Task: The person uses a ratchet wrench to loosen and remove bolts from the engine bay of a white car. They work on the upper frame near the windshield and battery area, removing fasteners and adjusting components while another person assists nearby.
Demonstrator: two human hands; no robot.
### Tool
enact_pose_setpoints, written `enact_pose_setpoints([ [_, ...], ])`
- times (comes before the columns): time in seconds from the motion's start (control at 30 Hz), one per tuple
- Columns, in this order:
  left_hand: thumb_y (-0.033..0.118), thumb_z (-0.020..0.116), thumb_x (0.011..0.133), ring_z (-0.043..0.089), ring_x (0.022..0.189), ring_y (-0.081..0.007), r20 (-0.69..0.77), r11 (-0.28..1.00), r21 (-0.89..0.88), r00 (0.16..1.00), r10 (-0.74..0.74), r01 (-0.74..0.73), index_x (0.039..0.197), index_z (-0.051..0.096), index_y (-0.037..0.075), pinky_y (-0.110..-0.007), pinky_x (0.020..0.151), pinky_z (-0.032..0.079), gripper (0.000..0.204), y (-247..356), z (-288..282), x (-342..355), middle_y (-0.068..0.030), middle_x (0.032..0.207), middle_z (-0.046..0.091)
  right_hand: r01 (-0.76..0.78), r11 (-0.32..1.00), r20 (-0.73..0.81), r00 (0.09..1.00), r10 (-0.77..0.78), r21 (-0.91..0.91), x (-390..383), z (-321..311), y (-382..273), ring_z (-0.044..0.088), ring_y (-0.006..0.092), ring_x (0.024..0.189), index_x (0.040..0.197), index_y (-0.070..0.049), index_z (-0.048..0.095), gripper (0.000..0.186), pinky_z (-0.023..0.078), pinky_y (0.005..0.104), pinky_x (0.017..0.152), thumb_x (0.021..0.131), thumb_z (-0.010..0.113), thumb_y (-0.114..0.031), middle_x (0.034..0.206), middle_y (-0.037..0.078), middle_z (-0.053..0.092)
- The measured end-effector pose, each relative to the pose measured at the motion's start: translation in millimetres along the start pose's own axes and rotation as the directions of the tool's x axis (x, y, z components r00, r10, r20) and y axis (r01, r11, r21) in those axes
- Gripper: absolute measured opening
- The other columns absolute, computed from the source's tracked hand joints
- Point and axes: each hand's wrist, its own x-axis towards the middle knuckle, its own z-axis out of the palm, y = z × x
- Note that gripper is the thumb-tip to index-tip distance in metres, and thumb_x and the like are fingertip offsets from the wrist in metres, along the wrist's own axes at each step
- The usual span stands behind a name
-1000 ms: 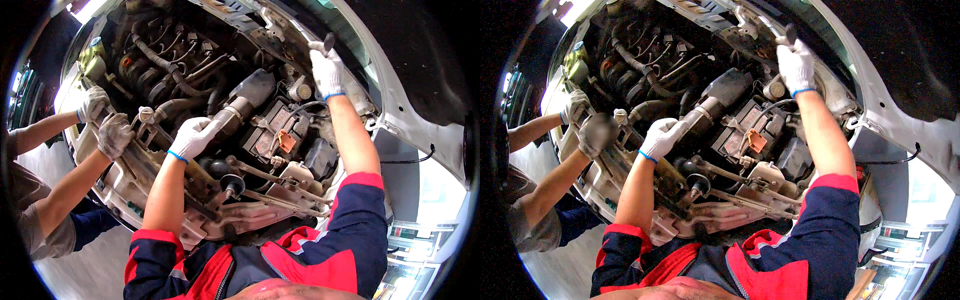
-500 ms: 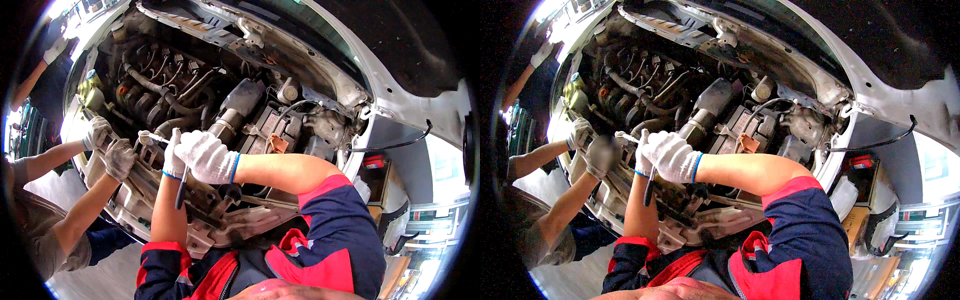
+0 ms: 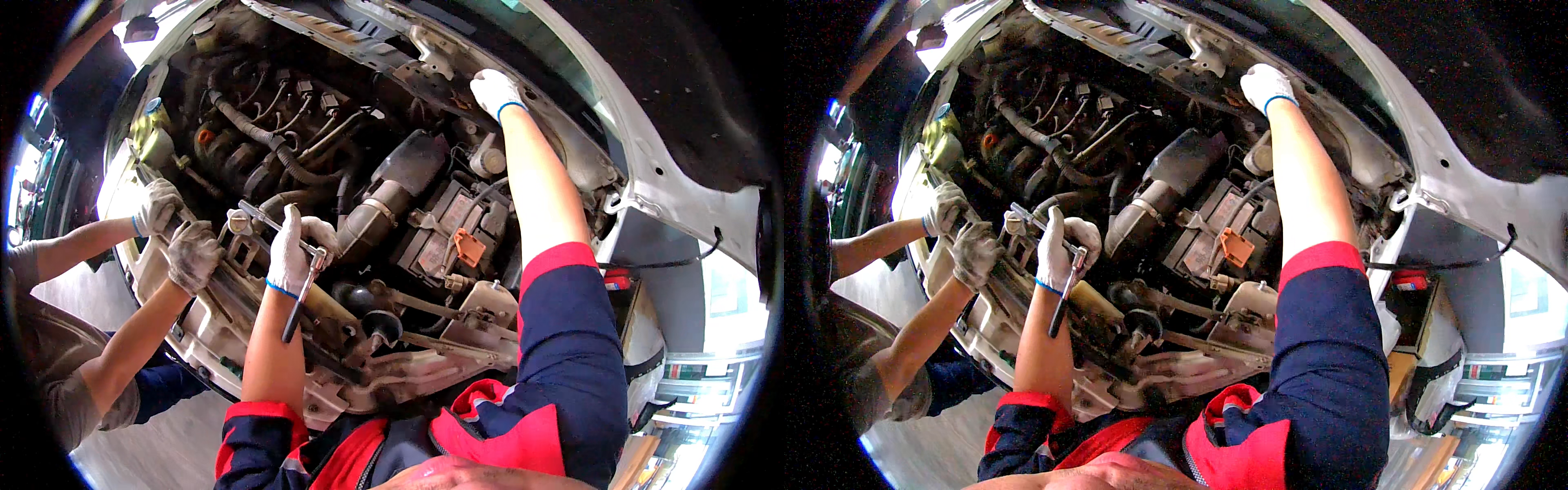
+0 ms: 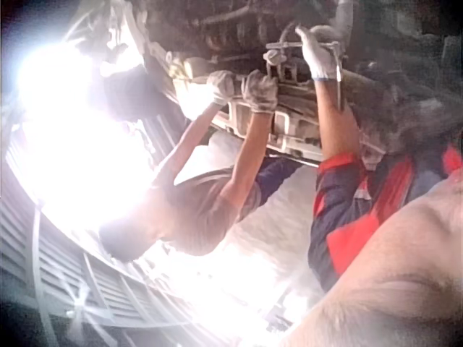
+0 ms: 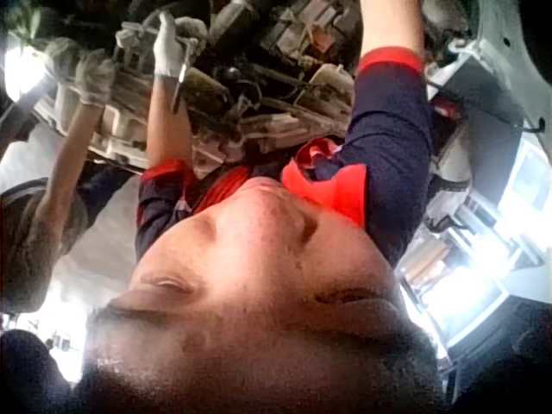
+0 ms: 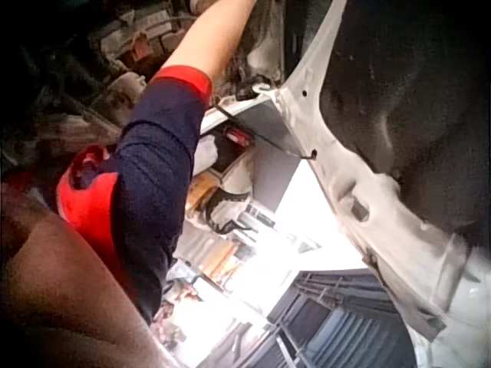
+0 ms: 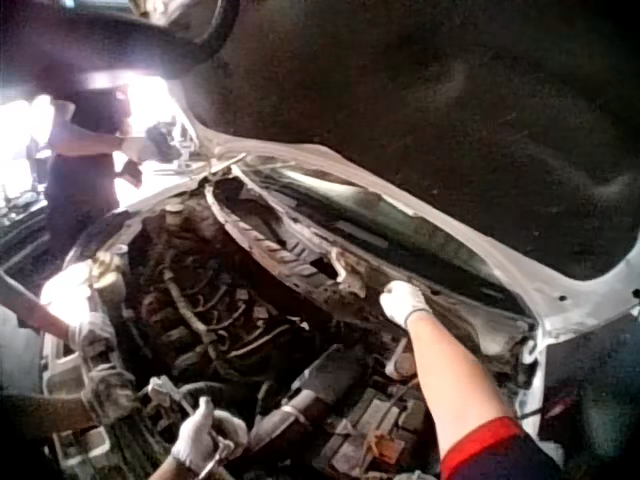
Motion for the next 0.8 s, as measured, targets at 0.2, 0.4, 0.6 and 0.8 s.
enact_pose_setpoints([
  [0.2, 0.067, 0.029, 0.102, 0.054, 0.050, -0.0206, -0.023, 0.999, 0.003, 0.999, -0.041, 0.041, 0.068, 0.062, -0.003, -0.029, 0.044, 0.041, 0.084, 5.4, 6.9, -2.7, -0.0154, 0.069, 0.061, 0.145, 0.953, 0.213, 0.973, -0.089, -0.265, 56.4, 45.8, -6.7, 0.063, 0.0418, 0.114, 0.111, -0.002, 0.073, 0.036, 0.051, 0.0476, 0.098, 0.081, 0.059, -0.016, 0.122, 0.025, 0.066],
  [0.4, 0.065, 0.029, 0.103, 0.055, 0.051, -0.0205, -0.019, 0.999, 0.037, 0.999, -0.038, 0.039, 0.071, 0.063, -0.002, -0.030, 0.046, 0.042, 0.081, 0.6, 20.6, 5.2, -0.0155, 0.069, 0.063, 0.718, 0.267, 0.631, 0.694, -0.347, -0.643, 115.0, 46.4, 56.5, 0.067, 0.0320, 0.078, 0.103, -0.003, 0.072, 0.025, 0.051, 0.0420, 0.071, 0.089, 0.052, -0.012, 0.087, 0.018, 0.072],
  [0.6, 0.064, 0.029, 0.104, 0.055, 0.050, -0.0197, -0.142, 0.995, 0.064, 0.987, -0.071, 0.081, 0.070, 0.062, -0.001, -0.029, 0.046, 0.042, 0.080, 5.8, 8.3, -6.5, -0.0146, 0.067, 0.063, 0.212, 0.975, 0.593, 0.794, -0.132, -0.067, 70.0, 56.8, 5.5, 0.060, 0.0227, 0.069, 0.109, -0.005, 0.071, 0.031, 0.047, 0.0370, 0.064, 0.086, 0.051, -0.005, 0.080, 0.011, 0.070],
  [0.8, 0.061, 0.032, 0.104, 0.050, 0.047, -0.0226, -0.158, 0.997, 0.045, 0.986, -0.055, 0.062, 0.067, 0.059, 0.000, -0.030, 0.041, 0.037, 0.076, 7.6, 23.1, -0.3, -0.0148, 0.065, 0.057, -0.028, 0.978, 0.354, 0.934, -0.048, 0.208, 67.9, 52.2, 27.9, 0.067, 0.0277, 0.081, 0.119, -0.004, 0.068, 0.033, 0.052, 0.0395, 0.073, 0.089, 0.058, -0.013, 0.093, 0.017, 0.072],
])
